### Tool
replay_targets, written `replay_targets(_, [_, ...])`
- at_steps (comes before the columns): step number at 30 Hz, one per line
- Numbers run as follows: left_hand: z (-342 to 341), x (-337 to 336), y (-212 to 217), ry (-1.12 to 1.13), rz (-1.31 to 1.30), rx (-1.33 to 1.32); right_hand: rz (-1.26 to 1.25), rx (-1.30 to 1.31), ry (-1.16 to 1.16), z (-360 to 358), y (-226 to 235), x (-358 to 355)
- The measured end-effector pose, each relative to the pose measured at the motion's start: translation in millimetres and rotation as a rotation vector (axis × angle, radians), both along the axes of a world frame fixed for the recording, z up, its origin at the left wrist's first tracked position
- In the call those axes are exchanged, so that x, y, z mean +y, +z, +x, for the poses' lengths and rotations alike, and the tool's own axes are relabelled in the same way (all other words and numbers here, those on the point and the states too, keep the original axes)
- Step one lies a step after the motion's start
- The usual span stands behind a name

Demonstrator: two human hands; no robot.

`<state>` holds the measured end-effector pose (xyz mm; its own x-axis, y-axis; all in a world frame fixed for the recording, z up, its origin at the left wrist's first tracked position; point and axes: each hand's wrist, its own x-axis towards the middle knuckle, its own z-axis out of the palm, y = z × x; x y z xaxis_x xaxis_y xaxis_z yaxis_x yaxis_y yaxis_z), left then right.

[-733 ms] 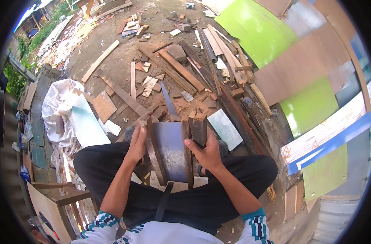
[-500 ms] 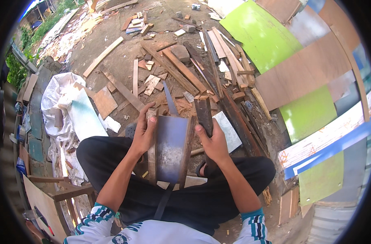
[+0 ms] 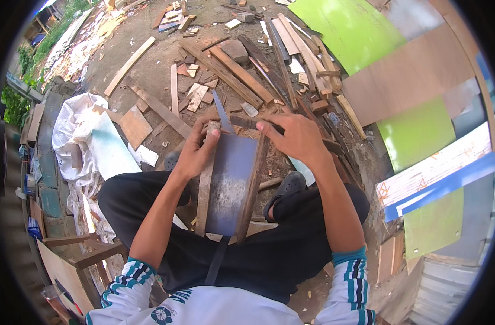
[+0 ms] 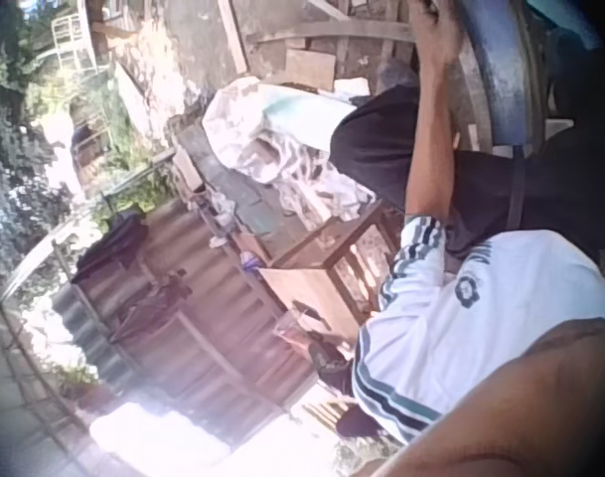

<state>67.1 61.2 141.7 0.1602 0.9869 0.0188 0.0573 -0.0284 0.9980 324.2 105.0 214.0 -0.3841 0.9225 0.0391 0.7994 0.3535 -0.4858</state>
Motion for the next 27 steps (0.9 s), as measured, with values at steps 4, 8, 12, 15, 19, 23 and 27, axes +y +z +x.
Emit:
replay_targets(4, [7.5,14.6,12.7,-0.017,-0.08,-0.036,-0.034,-0.001,0.004,9.8,12.1,18.2])
replay_targets(8, [16.2,12.8,20.0,-0.052,-0.065,-0.103,-0.19,0.073,0.033,13.5,15.6,27.6])
replay_targets(12, [12.3,-4.2,12.2,-0.035,-0.112,-0.068,-0.141,0.043,0.127,7.6,3.7,25.6])
replay_targets(15, [9.3,-21.9,13.2,-0.006,-0.115,-0.056,-0.13,0.027,0.164,-1.1,-6.4,16.9])
replay_targets(19, [9.6,-36.7,11.7,0.052,-0.022,0.109,-0.146,-0.009,0.184,-7.2,-8.5,8.6])
replay_targets(23, [8.7,-42.4,2.7,0.062,-0.027,0.087,-0.179,0.019,0.212,-10.6,-7.7,5.3])
replay_targets(27, [6.7,-41.3,-3.5,0.038,-0.023,0.076,-0.214,0.063,0.225,-8.8,-17.8,7.0])
